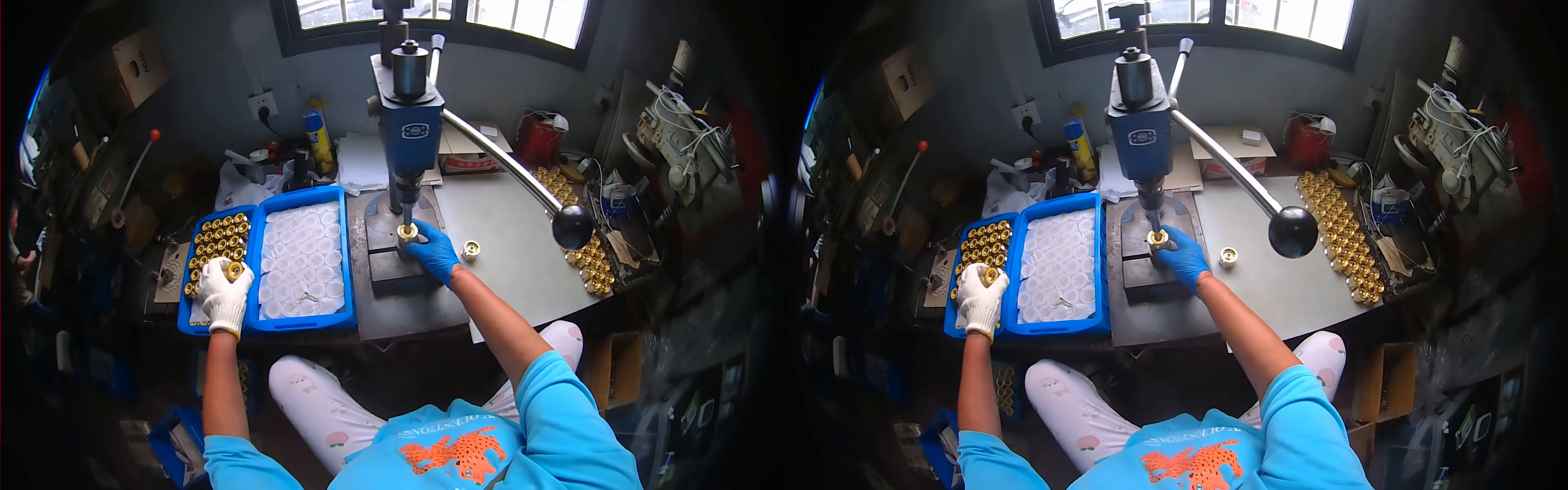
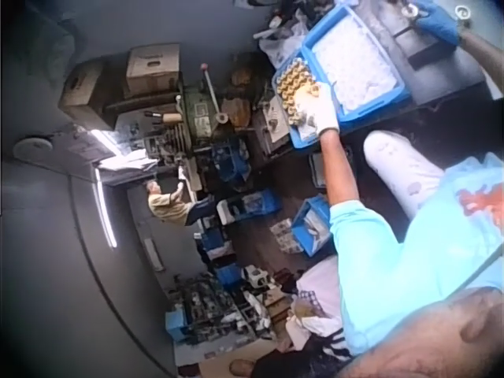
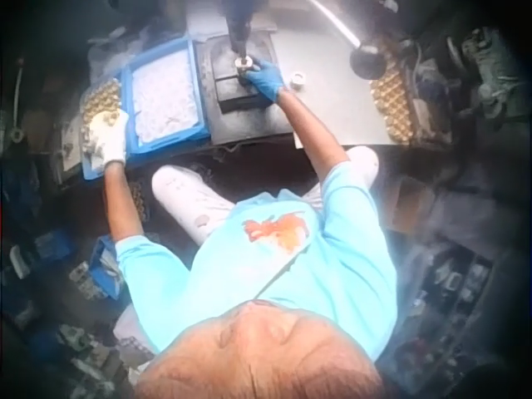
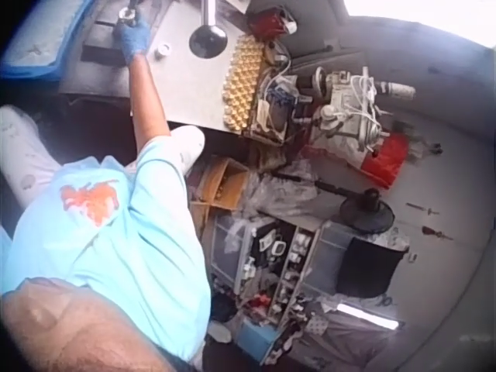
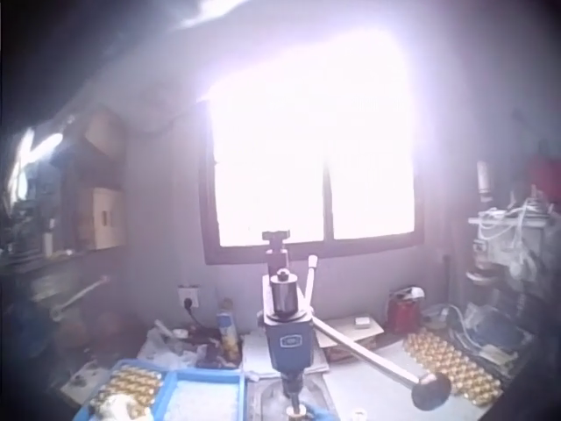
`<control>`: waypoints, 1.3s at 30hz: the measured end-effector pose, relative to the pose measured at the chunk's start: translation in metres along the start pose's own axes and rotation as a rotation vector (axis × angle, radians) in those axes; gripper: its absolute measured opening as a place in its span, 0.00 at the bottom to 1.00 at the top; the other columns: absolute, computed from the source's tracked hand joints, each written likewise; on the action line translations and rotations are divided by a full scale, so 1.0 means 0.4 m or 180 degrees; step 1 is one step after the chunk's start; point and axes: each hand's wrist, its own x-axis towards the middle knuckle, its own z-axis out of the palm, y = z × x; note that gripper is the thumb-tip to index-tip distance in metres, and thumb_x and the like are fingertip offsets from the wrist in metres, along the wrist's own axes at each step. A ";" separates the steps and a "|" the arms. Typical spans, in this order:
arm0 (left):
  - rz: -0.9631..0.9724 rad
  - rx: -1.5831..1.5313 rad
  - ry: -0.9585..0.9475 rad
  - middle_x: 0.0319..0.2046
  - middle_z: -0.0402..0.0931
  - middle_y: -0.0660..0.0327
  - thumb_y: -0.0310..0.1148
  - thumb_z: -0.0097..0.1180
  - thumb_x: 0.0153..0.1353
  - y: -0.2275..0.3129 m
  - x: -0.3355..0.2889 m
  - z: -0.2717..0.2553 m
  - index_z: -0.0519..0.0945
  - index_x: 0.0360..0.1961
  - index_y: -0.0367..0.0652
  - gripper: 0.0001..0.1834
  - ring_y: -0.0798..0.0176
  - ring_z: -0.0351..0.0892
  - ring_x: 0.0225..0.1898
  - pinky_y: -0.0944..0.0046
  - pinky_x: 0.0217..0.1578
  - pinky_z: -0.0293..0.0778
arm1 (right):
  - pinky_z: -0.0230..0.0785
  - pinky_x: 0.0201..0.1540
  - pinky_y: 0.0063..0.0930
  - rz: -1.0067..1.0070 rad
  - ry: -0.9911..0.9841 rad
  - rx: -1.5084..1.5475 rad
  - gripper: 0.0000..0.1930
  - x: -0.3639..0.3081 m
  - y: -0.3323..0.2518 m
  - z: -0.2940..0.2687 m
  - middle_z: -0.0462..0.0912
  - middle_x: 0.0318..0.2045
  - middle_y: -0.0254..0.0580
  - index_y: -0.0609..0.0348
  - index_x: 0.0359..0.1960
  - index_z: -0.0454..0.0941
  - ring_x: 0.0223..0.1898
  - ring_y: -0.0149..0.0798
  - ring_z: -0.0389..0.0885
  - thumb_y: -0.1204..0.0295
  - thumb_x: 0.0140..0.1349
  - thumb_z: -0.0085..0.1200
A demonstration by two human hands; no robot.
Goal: The person assembles or shapes brass metal components by hand, operating a hand-lever press.
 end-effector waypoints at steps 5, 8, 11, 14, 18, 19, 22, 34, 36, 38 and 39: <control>0.0337 -0.1533 -0.0874 0.35 0.81 0.54 0.43 0.75 0.46 0.229 -0.065 0.076 0.82 0.36 0.42 0.21 0.52 0.82 0.39 0.54 0.44 0.78 | 0.71 0.58 0.28 -0.0400 0.0660 0.0225 0.26 -0.015 -0.012 0.013 0.82 0.56 0.42 0.57 0.60 0.78 0.57 0.35 0.78 0.67 0.60 0.68; 0.0810 -0.1544 -0.0857 0.35 0.80 0.53 0.43 0.74 0.46 0.334 -0.104 0.175 0.83 0.36 0.42 0.21 0.49 0.82 0.39 0.53 0.44 0.77 | 0.72 0.56 0.33 -0.0496 0.0713 -0.0914 0.23 -0.057 -0.081 -0.039 0.81 0.50 0.50 0.59 0.53 0.81 0.53 0.44 0.80 0.66 0.56 0.68; 0.0971 -0.1314 -0.0735 0.35 0.80 0.52 0.44 0.74 0.45 0.445 -0.134 0.282 0.83 0.35 0.43 0.20 0.47 0.81 0.39 0.51 0.44 0.77 | 0.75 0.51 0.39 -0.0140 0.0628 -0.2238 0.20 -0.111 -0.066 -0.167 0.75 0.45 0.54 0.61 0.46 0.82 0.43 0.54 0.81 0.66 0.53 0.66; 0.0998 -0.1135 -0.0980 0.35 0.81 0.53 0.46 0.74 0.45 0.533 -0.148 0.319 0.83 0.33 0.46 0.19 0.47 0.82 0.40 0.51 0.44 0.76 | 0.76 0.50 0.43 0.0558 0.0495 -0.2471 0.16 -0.185 -0.031 -0.285 0.75 0.46 0.58 0.62 0.41 0.82 0.42 0.58 0.81 0.65 0.55 0.64; 0.1196 -0.0927 -0.0833 0.34 0.81 0.52 0.46 0.74 0.44 0.609 -0.166 0.370 0.82 0.33 0.45 0.20 0.47 0.82 0.38 0.52 0.42 0.78 | 0.76 0.50 0.45 0.0190 0.0832 -0.2847 0.15 -0.201 0.233 -0.408 0.74 0.46 0.58 0.63 0.39 0.82 0.43 0.60 0.81 0.65 0.56 0.64; 0.1249 -0.0807 -0.0785 0.34 0.81 0.52 0.47 0.73 0.45 0.614 -0.165 0.375 0.82 0.32 0.45 0.20 0.47 0.83 0.39 0.51 0.42 0.78 | 0.76 0.50 0.45 0.0163 0.0799 -0.2840 0.15 -0.199 0.269 -0.407 0.74 0.46 0.58 0.63 0.39 0.82 0.43 0.60 0.81 0.65 0.56 0.64; 0.1101 -0.0472 -0.0835 0.34 0.81 0.52 0.49 0.68 0.47 0.614 -0.154 0.391 0.82 0.32 0.44 0.20 0.46 0.83 0.39 0.49 0.42 0.77 | 0.76 0.52 0.44 0.0005 0.0982 -0.2662 0.21 -0.173 0.284 -0.360 0.74 0.49 0.58 0.66 0.45 0.81 0.47 0.58 0.80 0.63 0.55 0.67; 0.1144 -0.0535 0.0371 0.41 0.79 0.55 0.42 0.65 0.55 0.161 -0.081 0.154 0.82 0.45 0.50 0.18 0.48 0.77 0.45 0.46 0.47 0.73 | 0.66 0.68 0.46 -0.1896 0.0109 -0.0039 0.32 -0.336 -0.611 -0.380 0.72 0.67 0.51 0.57 0.72 0.64 0.67 0.46 0.73 0.49 0.77 0.41; 0.0475 -0.0072 0.0482 0.42 0.80 0.56 0.42 0.65 0.54 -0.026 -0.036 0.108 0.82 0.45 0.52 0.17 0.49 0.78 0.48 0.48 0.50 0.73 | 0.65 0.70 0.46 -0.2033 0.0079 -0.0243 0.32 -0.395 -0.721 -0.286 0.73 0.67 0.51 0.58 0.73 0.62 0.68 0.46 0.71 0.49 0.76 0.42; -0.0129 0.0396 0.0420 0.45 0.79 0.55 0.44 0.66 0.52 -0.204 -0.008 0.064 0.82 0.47 0.52 0.20 0.48 0.77 0.51 0.48 0.53 0.72 | 0.68 0.68 0.44 -0.1697 0.0395 -0.3084 0.29 -0.428 -0.724 -0.237 0.71 0.68 0.53 0.60 0.74 0.59 0.69 0.48 0.71 0.58 0.78 0.43; -0.0246 0.0611 0.0436 0.47 0.78 0.55 0.46 0.67 0.52 -0.274 0.006 0.052 0.81 0.47 0.52 0.22 0.48 0.77 0.52 0.48 0.54 0.72 | 0.80 0.54 0.36 -0.2053 0.0913 -0.3466 0.29 -0.416 -0.679 -0.216 0.79 0.59 0.53 0.56 0.76 0.57 0.56 0.44 0.83 0.68 0.76 0.47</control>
